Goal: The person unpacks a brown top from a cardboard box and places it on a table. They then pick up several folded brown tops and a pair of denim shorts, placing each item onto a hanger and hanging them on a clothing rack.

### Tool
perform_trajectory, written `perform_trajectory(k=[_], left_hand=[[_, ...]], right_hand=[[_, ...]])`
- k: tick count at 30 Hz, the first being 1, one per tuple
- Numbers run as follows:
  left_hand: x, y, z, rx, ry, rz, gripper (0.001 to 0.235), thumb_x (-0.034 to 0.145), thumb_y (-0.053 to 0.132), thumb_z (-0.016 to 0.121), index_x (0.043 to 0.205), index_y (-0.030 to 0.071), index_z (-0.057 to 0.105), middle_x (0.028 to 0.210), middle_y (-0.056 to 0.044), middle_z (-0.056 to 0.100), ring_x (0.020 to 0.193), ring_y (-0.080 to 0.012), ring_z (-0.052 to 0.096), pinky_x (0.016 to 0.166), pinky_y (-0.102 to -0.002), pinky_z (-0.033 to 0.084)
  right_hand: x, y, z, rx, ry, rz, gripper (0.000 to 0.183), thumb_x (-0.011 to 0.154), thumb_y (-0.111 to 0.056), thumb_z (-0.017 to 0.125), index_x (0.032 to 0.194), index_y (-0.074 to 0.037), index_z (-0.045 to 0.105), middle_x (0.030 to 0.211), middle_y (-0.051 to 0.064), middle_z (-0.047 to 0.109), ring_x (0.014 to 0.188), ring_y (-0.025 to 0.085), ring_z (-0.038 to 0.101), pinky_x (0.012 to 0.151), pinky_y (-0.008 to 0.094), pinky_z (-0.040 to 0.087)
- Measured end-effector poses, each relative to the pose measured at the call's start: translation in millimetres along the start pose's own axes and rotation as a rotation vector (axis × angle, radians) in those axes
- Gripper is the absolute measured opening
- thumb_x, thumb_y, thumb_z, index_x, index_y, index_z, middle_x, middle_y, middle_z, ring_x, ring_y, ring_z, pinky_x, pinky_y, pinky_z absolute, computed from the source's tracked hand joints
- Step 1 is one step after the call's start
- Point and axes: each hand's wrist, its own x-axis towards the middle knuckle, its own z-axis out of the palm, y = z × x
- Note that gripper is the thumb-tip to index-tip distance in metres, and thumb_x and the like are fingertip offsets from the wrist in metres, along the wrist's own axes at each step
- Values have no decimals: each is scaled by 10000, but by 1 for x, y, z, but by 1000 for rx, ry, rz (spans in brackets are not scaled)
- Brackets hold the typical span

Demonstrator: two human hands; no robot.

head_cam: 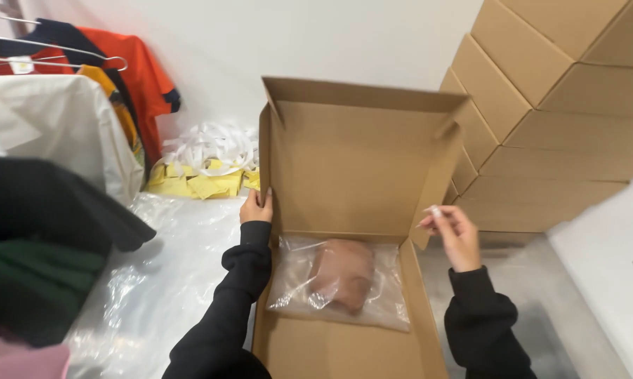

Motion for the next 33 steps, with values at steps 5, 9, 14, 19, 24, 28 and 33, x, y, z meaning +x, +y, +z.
perform_trajectory(k=[5,9,14,19,24,28,33], left_hand=[[35,-28,51,49,-101,36,389,952,373,638,751,120,421,658,-189,597,796,-455,676,720,-507,511],[39,-35,70,11,-139,16,331,921,262,618,727,126,387,615,-185,545,757,-445,661,709,-487,506],[40,-34,62,25,-149,-44,383,918,361,637,710,149,394,608,-144,567,753,-398,670,706,-461,515],[9,-12,16,-31,-90,-42,355,932,331,663,740,121,451,631,-150,580,710,-375,651,697,-464,513],[-63,-46,-8,-61,-132,-57,470,928,501,724,682,170,497,560,-51,563,618,-262,614,616,-352,494],[-144,-56,-29,-114,-205,-149,452,915,470,751,674,154,536,553,-50,578,584,-222,598,609,-325,504],[-217,-83,-30,-118,-235,-124,331,969,457,715,909,141,636,971,-127,678,1006,-320,700,806,-421,582]], right_hand=[[14,28,26,-26,-89,134,156,1001,-164,655,1078,-51,730,854,153,767,804,202,735,748,333,598],[21,46,30,-34,-102,160,156,994,-162,664,1062,-46,743,848,154,771,804,199,740,752,324,593],[26,55,28,-35,-94,195,165,1004,-188,671,1017,-44,750,811,157,762,784,205,734,761,339,590],[29,88,10,-69,-59,115,312,1058,-255,644,827,-54,704,675,120,699,706,169,685,743,310,558],[-3,113,-12,-5,-31,100,504,1110,-292,624,665,-64,557,572,102,581,588,141,564,633,244,484],[-59,123,-19,27,-19,169,487,1100,-227,615,652,-77,499,547,77,512,573,139,543,619,226,458],[-138,188,-14,29,-31,396,206,1039,-167,680,891,-38,617,841,186,695,843,250,712,785,365,576]])
